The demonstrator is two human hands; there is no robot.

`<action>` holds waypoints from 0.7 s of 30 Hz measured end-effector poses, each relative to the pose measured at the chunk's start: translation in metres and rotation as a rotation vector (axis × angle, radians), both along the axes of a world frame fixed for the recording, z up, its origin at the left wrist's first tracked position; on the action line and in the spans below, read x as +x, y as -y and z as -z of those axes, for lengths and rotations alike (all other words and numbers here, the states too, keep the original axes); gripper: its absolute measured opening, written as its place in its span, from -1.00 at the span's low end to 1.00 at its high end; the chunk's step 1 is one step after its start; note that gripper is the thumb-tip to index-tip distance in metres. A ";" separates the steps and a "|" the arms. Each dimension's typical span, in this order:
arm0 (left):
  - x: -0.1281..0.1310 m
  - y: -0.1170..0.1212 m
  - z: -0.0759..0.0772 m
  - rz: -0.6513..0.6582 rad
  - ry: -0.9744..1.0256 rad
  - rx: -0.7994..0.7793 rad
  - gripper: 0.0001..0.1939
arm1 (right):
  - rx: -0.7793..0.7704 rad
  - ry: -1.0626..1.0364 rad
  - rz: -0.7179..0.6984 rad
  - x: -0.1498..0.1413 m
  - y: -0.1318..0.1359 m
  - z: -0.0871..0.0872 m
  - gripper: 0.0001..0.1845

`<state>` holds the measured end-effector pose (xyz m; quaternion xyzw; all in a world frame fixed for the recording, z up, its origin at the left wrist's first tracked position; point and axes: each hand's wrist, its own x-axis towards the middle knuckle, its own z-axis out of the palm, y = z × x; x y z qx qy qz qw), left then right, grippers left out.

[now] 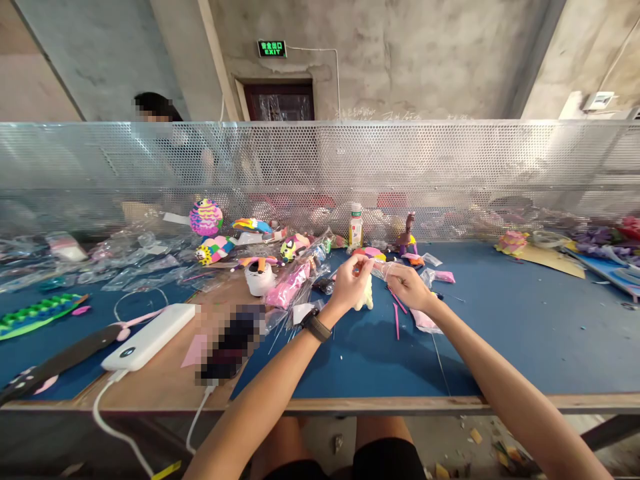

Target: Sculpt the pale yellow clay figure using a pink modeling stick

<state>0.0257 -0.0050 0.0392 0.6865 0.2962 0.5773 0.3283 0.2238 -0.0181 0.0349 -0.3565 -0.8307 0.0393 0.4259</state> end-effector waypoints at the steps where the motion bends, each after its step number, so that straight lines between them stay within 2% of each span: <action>1: -0.003 -0.002 -0.001 0.006 -0.016 0.002 -0.67 | -0.004 0.023 -0.008 0.001 -0.001 0.000 -0.64; 5: -0.010 -0.008 -0.002 0.095 -0.100 -0.014 -0.66 | -0.053 0.056 -0.045 0.008 -0.001 -0.004 -0.55; 9: -0.007 -0.008 0.000 0.075 -0.137 -0.016 -0.63 | -0.067 0.132 0.101 0.013 0.001 -0.006 -0.49; 11: -0.006 -0.007 0.000 0.053 -0.105 -0.020 -0.62 | -0.056 0.201 0.125 0.014 0.003 -0.005 -0.49; 14: -0.006 -0.009 -0.003 0.060 -0.024 -0.047 -0.62 | -0.049 0.248 0.043 0.010 0.006 -0.003 -0.52; 16: -0.009 -0.011 -0.005 0.133 -0.033 -0.087 -0.61 | -0.055 0.242 -0.020 0.006 0.009 -0.002 -0.58; 18: -0.013 -0.013 -0.007 0.221 -0.131 -0.135 -0.59 | -0.065 0.232 -0.071 0.001 0.011 -0.003 -0.61; 21: -0.018 -0.015 -0.009 0.252 -0.293 -0.137 -0.58 | -0.091 0.225 -0.118 -0.003 0.014 -0.006 -0.55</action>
